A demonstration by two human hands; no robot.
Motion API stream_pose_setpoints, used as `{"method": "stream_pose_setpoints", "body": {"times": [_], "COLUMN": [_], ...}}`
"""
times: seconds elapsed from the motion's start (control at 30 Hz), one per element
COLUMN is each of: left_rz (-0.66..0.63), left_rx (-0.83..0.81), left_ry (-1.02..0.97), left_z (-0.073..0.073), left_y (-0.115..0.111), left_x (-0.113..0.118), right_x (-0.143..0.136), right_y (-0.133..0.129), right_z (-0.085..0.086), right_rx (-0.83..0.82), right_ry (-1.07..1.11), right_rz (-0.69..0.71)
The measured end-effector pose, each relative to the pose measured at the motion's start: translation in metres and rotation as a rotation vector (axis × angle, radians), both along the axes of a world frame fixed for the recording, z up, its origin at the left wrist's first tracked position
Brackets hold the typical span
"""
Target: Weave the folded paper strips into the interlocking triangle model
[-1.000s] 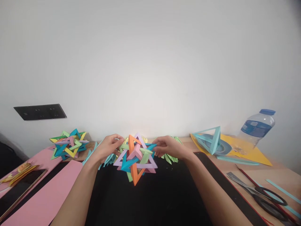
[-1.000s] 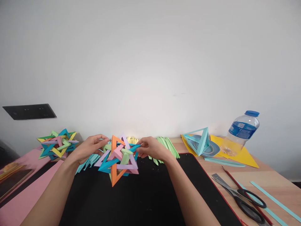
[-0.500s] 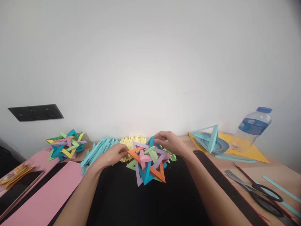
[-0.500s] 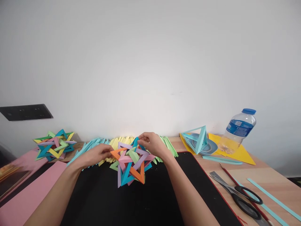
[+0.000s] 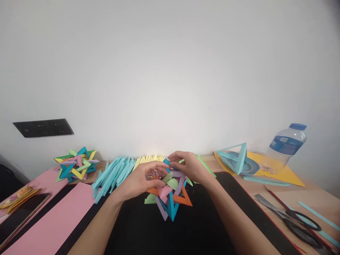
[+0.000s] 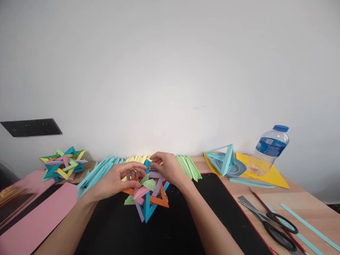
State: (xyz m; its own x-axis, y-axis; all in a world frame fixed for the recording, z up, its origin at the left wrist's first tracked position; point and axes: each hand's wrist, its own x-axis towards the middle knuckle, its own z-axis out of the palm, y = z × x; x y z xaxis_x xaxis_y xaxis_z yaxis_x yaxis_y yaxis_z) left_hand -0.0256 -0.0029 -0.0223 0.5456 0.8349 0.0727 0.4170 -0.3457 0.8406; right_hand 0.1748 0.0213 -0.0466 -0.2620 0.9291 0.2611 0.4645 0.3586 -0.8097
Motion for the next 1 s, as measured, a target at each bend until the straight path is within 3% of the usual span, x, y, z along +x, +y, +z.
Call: {"method": "stream_pose_setpoints", "body": {"times": [0.17, 0.3, 0.5, 0.67, 0.8, 1.0], "left_rz": [0.022, 0.049, 0.072, 0.128, 0.089, 0.09], "left_rx": [0.08, 0.131, 0.142, 0.113, 0.074, -0.039], "left_ry": [0.028, 0.046, 0.065, 0.011, -0.015, -0.111], "left_z": [-0.005, -0.008, -0.013, -0.013, -0.007, -0.005], "left_y": [-0.003, -0.005, -0.007, -0.004, 0.0, 0.002], "left_x": [0.006, 0.01, 0.016, 0.014, 0.008, 0.005], "right_x": [-0.002, -0.007, -0.016, -0.014, -0.003, 0.003], "right_y": [-0.005, -0.003, 0.002, -0.002, -0.009, -0.022], "right_z": [0.005, -0.001, -0.01, -0.003, 0.009, 0.019], "right_rx": [0.018, 0.049, 0.017, 0.012, 0.071, 0.098], "right_ry": [0.019, 0.036, 0.069, 0.091, 0.101, -0.029], "right_rz": [0.012, -0.001, -0.062, -0.055, 0.005, 0.2]}}
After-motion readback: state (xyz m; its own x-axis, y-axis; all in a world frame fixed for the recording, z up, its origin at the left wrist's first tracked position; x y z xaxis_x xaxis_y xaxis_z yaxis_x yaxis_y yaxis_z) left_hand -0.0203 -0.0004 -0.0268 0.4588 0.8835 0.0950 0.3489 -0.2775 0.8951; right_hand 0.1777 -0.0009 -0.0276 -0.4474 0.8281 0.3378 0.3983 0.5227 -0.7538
